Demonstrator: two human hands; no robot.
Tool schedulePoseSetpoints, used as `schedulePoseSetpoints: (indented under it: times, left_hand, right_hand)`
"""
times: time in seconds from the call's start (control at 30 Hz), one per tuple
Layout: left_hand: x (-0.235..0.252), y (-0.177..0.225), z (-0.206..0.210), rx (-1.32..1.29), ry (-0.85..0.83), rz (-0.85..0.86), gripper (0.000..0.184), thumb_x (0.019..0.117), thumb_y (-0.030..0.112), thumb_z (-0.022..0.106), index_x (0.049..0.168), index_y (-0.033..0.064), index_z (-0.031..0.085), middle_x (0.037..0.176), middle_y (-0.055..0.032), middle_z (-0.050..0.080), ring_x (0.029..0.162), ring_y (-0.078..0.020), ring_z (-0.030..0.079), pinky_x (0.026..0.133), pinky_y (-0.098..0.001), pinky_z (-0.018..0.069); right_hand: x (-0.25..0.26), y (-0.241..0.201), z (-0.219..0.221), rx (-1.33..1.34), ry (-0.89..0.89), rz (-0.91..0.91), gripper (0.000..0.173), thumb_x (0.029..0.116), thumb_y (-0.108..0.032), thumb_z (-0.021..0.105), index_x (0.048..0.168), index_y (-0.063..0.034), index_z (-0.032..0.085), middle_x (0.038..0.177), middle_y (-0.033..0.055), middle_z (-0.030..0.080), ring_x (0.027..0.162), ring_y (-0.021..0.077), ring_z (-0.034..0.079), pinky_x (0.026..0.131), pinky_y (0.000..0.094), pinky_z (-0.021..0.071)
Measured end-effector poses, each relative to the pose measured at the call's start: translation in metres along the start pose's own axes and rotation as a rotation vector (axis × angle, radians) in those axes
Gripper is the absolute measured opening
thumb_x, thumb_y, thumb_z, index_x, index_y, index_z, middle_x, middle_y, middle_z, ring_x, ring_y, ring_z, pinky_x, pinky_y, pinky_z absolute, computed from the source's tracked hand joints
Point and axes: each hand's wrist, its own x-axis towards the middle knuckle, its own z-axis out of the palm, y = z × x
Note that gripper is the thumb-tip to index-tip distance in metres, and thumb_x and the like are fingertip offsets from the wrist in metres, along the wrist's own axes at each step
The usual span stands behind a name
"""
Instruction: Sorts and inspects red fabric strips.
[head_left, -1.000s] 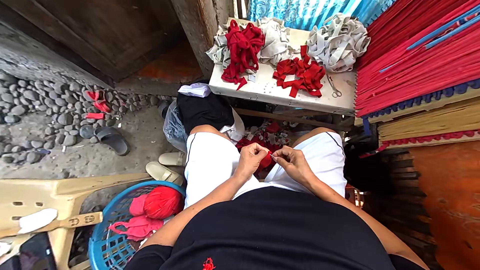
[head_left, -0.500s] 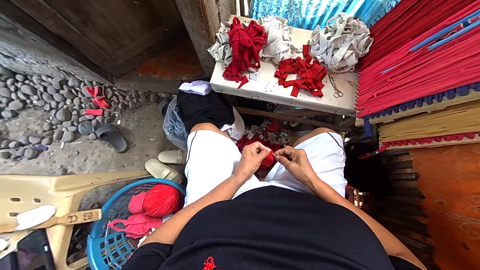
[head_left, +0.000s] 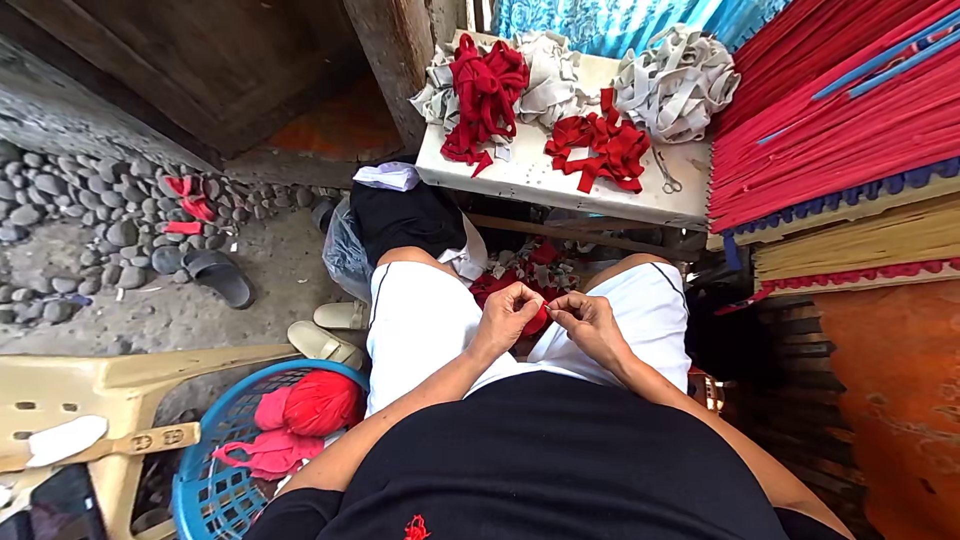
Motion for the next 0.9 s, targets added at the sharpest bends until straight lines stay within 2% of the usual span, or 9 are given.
schedulePoseSetpoints:
  times: [0.1,0.2,0.4,0.6,0.67,0.8,0.9]
  left_hand:
    - [0.000,-0.001,0.001,0.091,-0.016,0.107,0.008,0.0992,0.007,0.063,0.098,0.0035,0.070,0.096,-0.0049,0.071,0.081,-0.0100,0.067,0.075,-0.0285,0.0576]
    - [0.001,-0.002,0.002,0.149,-0.017,0.173,0.009,0.0991,0.008,0.065,0.099,0.0026,0.072,0.103,-0.0063,0.071,0.088,-0.0102,0.068,0.081,-0.0284,0.0585]
    - [0.002,-0.005,0.002,0.290,-0.025,0.342,0.011,0.0980,0.005,0.064,0.097,0.0000,0.074,0.107,-0.0104,0.071,0.103,-0.0140,0.068,0.093,-0.0305,0.0557]
    - [0.003,-0.003,0.004,0.410,-0.038,0.427,0.010,0.0970,0.008,0.067,0.095,0.0031,0.076,0.107,-0.0103,0.060,0.097,-0.0143,0.060,0.085,-0.0261,0.0531]
    - [0.002,-0.004,0.004,0.379,-0.018,0.407,0.011,0.0978,0.009,0.066,0.097,0.0029,0.075,0.105,-0.0092,0.062,0.097,-0.0136,0.061,0.086,-0.0269,0.0535]
    - [0.001,-0.005,0.004,0.359,0.021,0.386,0.009,0.0973,0.008,0.067,0.099,0.0025,0.074,0.098,-0.0074,0.071,0.092,-0.0115,0.068,0.086,-0.0276,0.0576]
    - [0.001,-0.006,0.004,0.343,0.022,0.366,0.009,0.0968,0.007,0.067,0.099,0.0016,0.074,0.098,-0.0074,0.071,0.090,-0.0109,0.068,0.085,-0.0270,0.0579]
  right_hand:
    - [-0.001,0.001,0.002,0.021,0.020,0.037,0.008,0.0980,-0.005,0.064,0.097,-0.0014,0.071,0.082,0.0044,0.068,0.057,0.0071,0.055,0.053,0.0234,0.0468]
    - [-0.002,0.002,0.004,0.052,0.048,0.049,0.008,0.0985,-0.005,0.064,0.097,-0.0007,0.070,0.079,0.0039,0.067,0.055,0.0063,0.054,0.052,0.0226,0.0463]
    - [-0.002,0.004,0.007,0.062,0.089,0.063,0.007,0.0985,-0.003,0.063,0.098,0.0000,0.069,0.077,0.0044,0.065,0.055,0.0068,0.054,0.052,0.0229,0.0460]
    - [-0.002,0.006,0.009,0.136,0.112,0.096,0.007,0.0978,-0.002,0.063,0.097,0.0016,0.068,0.074,0.0051,0.064,0.052,0.0076,0.053,0.050,0.0234,0.0466]
    - [-0.002,0.004,0.007,0.052,0.120,0.067,0.006,0.0975,-0.004,0.065,0.097,0.0001,0.069,0.076,0.0053,0.066,0.054,0.0082,0.055,0.052,0.0247,0.0487]
    - [-0.001,-0.002,0.001,-0.143,0.096,-0.009,0.005,0.0952,-0.004,0.068,0.093,-0.0015,0.072,0.086,0.0073,0.067,0.075,0.0122,0.063,0.070,0.0306,0.0542]
    - [0.000,-0.002,-0.002,-0.166,0.067,-0.020,0.006,0.0948,-0.005,0.069,0.091,-0.0023,0.073,0.084,0.0071,0.065,0.074,0.0126,0.062,0.068,0.0305,0.0530]
